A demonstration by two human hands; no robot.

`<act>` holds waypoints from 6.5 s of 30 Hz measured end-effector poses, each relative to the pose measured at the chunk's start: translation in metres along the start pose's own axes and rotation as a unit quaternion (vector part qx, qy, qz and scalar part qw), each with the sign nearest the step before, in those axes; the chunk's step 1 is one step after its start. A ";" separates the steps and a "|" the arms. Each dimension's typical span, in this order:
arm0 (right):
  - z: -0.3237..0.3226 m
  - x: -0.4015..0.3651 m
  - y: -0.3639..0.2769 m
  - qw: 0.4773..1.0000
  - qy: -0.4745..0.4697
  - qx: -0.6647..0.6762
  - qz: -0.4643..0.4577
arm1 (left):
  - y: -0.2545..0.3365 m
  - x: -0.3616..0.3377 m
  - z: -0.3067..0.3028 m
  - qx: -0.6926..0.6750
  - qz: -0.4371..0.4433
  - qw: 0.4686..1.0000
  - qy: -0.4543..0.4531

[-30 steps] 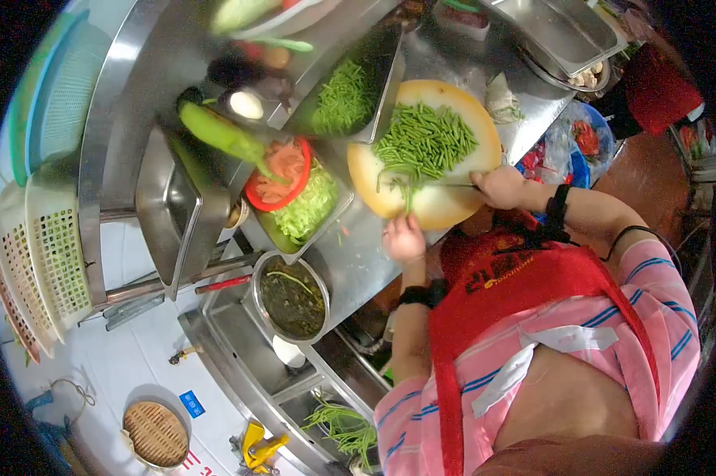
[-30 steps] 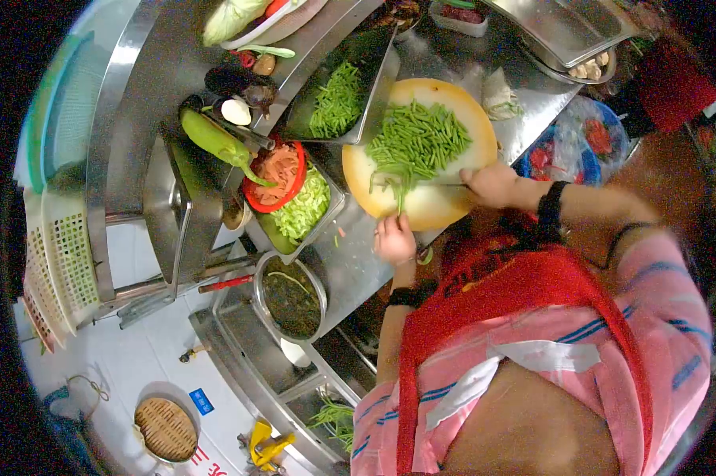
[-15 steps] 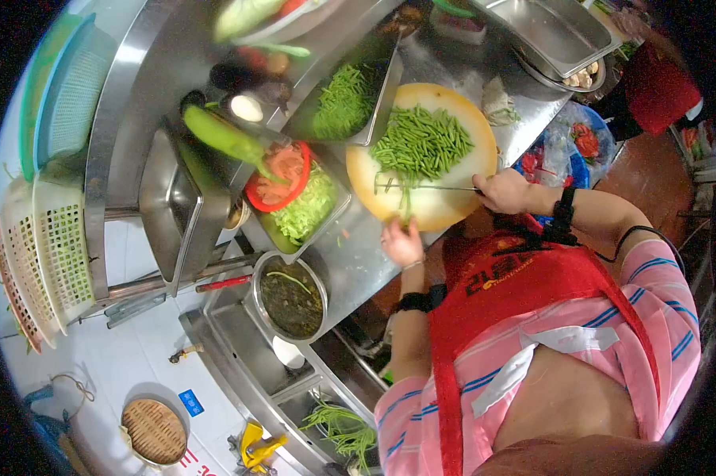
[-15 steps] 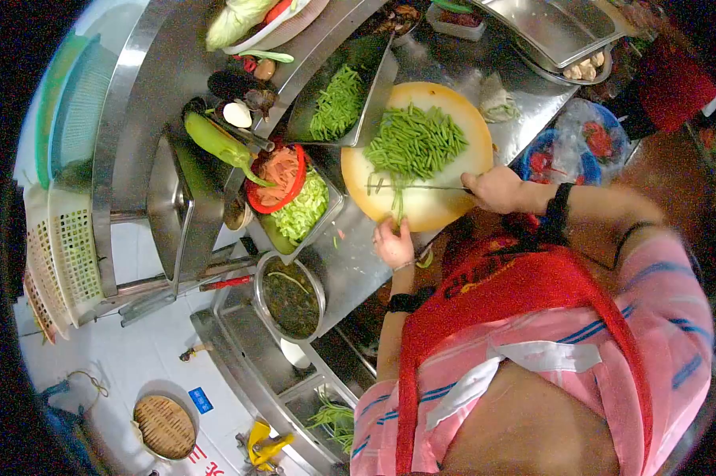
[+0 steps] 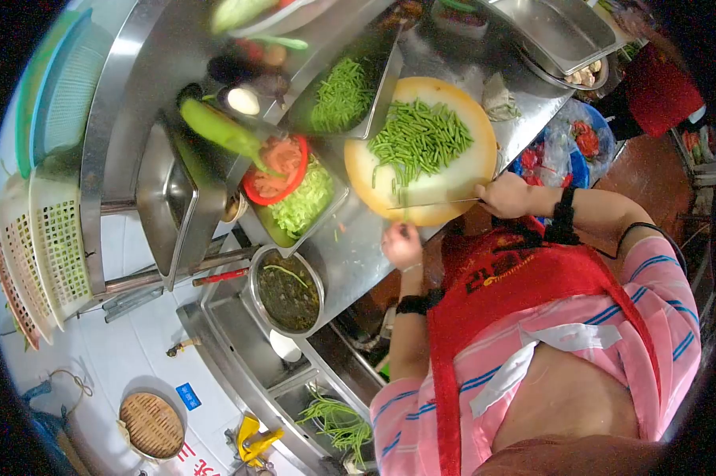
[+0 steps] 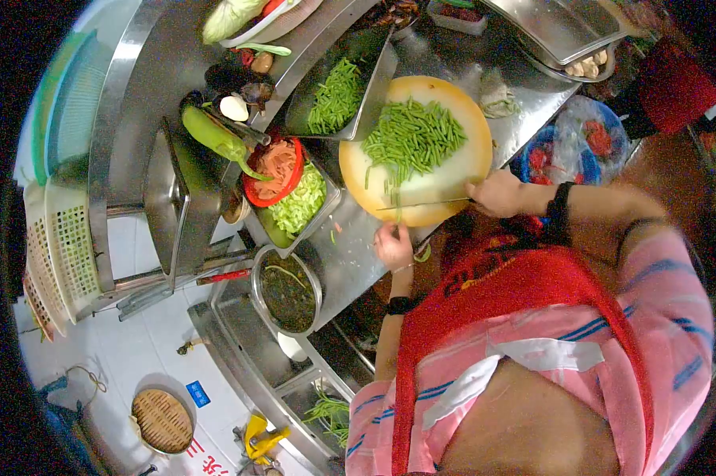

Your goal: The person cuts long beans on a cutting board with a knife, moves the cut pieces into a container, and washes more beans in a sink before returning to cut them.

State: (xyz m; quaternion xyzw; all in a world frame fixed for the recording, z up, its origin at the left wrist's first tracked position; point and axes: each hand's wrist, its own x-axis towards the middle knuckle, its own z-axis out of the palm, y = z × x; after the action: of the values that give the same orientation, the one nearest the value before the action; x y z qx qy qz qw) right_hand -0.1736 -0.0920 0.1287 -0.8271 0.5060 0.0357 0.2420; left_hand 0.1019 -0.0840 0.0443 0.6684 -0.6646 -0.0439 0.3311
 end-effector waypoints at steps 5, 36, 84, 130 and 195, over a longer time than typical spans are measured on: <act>-0.007 -0.005 0.008 1.000 -0.010 -0.003 -0.003 | 0.000 0.014 0.005 0.001 -0.082 0.995 -0.064; -0.003 -0.023 0.015 0.812 0.003 0.559 0.169 | 0.138 0.077 0.100 -0.159 -0.043 0.983 0.078; -0.027 -0.021 0.028 0.780 -0.010 0.619 0.089 | 0.154 0.131 0.083 -0.171 -0.010 0.984 0.045; 0.021 -0.029 0.066 0.710 -0.018 0.688 0.146 | 0.121 0.093 0.088 0.050 0.087 0.981 -0.164; -0.007 -0.037 0.101 0.960 0.211 0.181 -0.034 | 0.093 0.084 0.049 0.028 0.207 0.931 -0.298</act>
State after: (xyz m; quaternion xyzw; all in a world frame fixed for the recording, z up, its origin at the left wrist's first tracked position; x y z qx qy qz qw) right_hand -0.2796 -0.1020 0.1095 -0.7748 0.5154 -0.2398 0.2767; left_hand 0.0075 -0.1707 0.0852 0.4810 -0.8573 -0.1532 0.1007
